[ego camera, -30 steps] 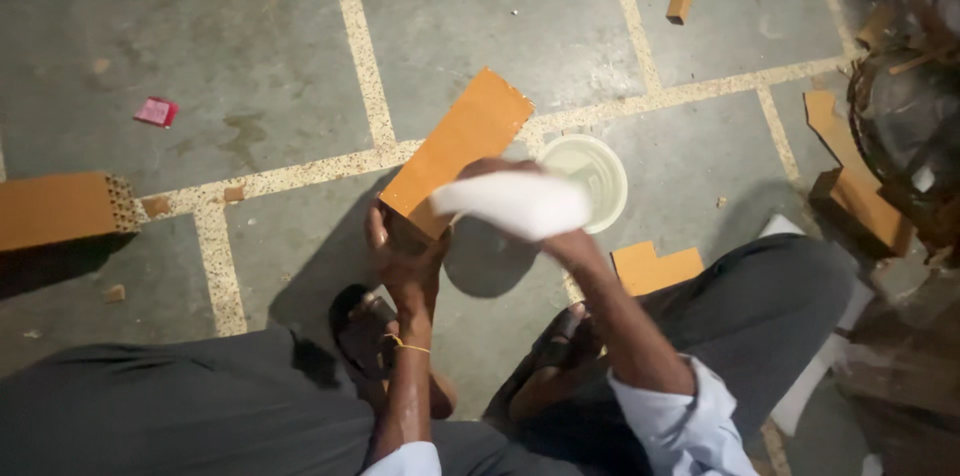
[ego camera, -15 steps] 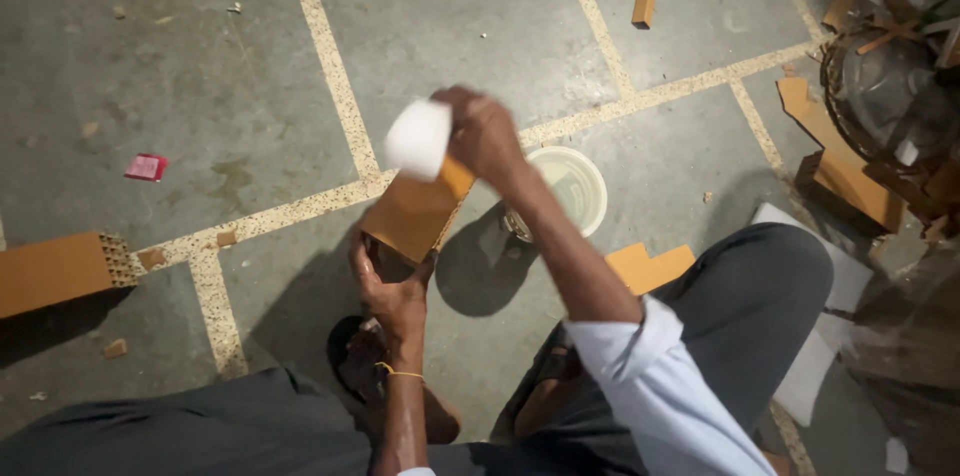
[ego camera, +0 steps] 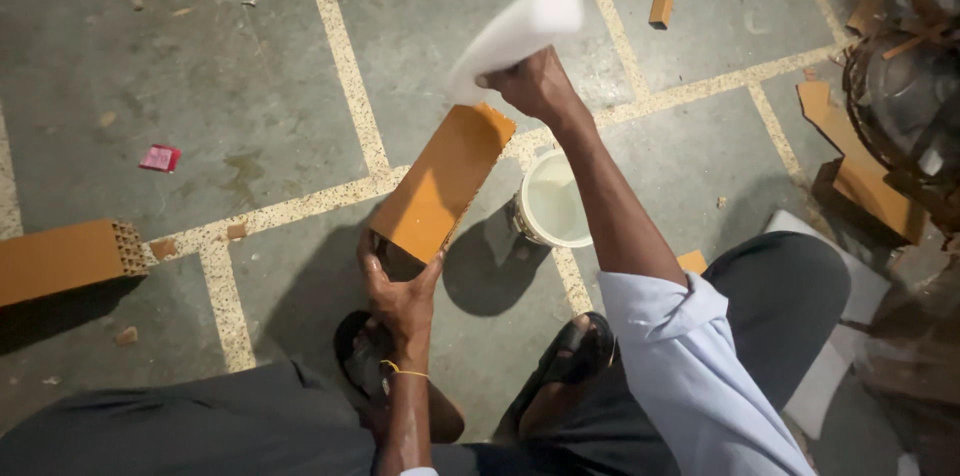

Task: The person sits on the floor and repeatedly applies a white liquid from a bucket onto rectangular wooden pieces using a white foam applicator. They dip the applicator into the bucket and spread the liquid across the surface of each piece before setting it aside.

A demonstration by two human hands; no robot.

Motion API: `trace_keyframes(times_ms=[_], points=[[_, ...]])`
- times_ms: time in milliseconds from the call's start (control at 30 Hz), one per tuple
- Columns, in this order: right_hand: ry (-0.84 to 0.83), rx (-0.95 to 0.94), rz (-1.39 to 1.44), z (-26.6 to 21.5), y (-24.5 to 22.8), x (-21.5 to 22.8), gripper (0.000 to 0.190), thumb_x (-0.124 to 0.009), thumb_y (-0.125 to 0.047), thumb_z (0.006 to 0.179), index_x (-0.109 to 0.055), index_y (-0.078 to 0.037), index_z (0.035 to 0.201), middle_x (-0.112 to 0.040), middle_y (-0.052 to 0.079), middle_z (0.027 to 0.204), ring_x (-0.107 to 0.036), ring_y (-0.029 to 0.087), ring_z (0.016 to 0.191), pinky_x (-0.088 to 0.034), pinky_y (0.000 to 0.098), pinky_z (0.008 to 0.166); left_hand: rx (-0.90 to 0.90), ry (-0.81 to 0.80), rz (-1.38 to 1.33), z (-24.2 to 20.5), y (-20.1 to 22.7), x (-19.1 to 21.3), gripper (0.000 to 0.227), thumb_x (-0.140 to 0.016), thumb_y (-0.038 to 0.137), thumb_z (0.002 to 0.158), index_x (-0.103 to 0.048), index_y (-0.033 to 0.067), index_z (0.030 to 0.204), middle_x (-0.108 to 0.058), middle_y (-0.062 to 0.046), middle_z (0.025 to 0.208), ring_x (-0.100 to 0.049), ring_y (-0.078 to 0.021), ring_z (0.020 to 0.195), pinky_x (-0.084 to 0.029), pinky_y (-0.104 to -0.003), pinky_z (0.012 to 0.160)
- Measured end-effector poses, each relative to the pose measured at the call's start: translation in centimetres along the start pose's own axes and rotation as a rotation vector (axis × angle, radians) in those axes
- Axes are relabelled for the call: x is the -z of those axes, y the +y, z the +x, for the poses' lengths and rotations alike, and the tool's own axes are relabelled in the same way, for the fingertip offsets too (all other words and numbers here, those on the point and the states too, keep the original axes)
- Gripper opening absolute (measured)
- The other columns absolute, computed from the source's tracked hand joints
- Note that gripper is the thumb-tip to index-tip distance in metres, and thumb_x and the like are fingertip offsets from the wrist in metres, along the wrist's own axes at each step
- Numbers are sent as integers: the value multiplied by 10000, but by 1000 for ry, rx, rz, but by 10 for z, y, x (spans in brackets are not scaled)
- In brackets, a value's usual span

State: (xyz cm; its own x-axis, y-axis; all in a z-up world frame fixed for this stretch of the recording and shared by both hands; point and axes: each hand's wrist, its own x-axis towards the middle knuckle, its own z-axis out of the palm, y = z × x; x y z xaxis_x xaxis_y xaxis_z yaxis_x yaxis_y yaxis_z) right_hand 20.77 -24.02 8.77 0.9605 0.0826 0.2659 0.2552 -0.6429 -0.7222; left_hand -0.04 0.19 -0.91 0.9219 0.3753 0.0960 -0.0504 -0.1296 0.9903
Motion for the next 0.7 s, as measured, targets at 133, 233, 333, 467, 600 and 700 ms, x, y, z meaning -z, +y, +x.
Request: trace_keyframes(times_ms=[133, 233, 333, 467, 600, 700], points=[[-55, 66, -19, 2, 37, 3, 293, -867, -73, 784, -751, -5, 1044, -771, 147, 992, -736, 277, 936, -595, 415, 787, -21, 6, 6, -3, -8, 0, 945, -926, 83, 689, -428, -52, 1482, -551, -185, 1435, -540, -271, 1340, -424, -372, 1152], [-57, 34, -104, 0, 57, 22, 278, -869, -62, 786, -762, -11, 1038, -773, 154, 994, -743, 290, 933, -599, 422, 782, -8, 29, 26, -3, -17, -3, 960, -938, 98, 679, -431, -75, 1475, -567, -181, 1430, -550, -258, 1329, -423, -369, 1155], [-47, -14, -104, -3, 59, 37, 271, -856, -88, 811, -757, -15, 1054, -777, 149, 984, -756, 274, 910, -610, 413, 770, 22, 51, 30, -3, -24, -5, 998, -951, 90, 676, -398, -95, 1485, -531, -200, 1467, -509, -267, 1366, -382, -379, 1175], [-70, -65, 7, -6, 45, 25, 271, -864, -153, 853, -767, -36, 1076, -788, 132, 979, -761, 245, 877, -611, 397, 758, -73, 56, 99, -4, -23, -3, 1013, -946, 77, 666, -399, -95, 1501, -523, -220, 1478, -494, -288, 1391, -355, -405, 1200], [-164, 28, 2, -14, 25, 21, 276, -854, -145, 847, -766, -52, 1091, -784, 128, 1001, -762, 228, 909, -615, 379, 775, -16, -9, -76, -2, -14, -5, 972, -906, 144, 714, -395, -57, 1516, -516, -192, 1477, -519, -287, 1379, -425, -397, 1175], [-176, -174, -46, -39, 16, 40, 266, -840, -138, 845, -763, -61, 1088, -782, 123, 981, -741, 242, 875, -584, 402, 754, -51, 19, -25, -4, -12, -3, 990, -937, 186, 709, -397, -46, 1507, -537, -182, 1460, -532, -292, 1357, -430, -406, 1164]])
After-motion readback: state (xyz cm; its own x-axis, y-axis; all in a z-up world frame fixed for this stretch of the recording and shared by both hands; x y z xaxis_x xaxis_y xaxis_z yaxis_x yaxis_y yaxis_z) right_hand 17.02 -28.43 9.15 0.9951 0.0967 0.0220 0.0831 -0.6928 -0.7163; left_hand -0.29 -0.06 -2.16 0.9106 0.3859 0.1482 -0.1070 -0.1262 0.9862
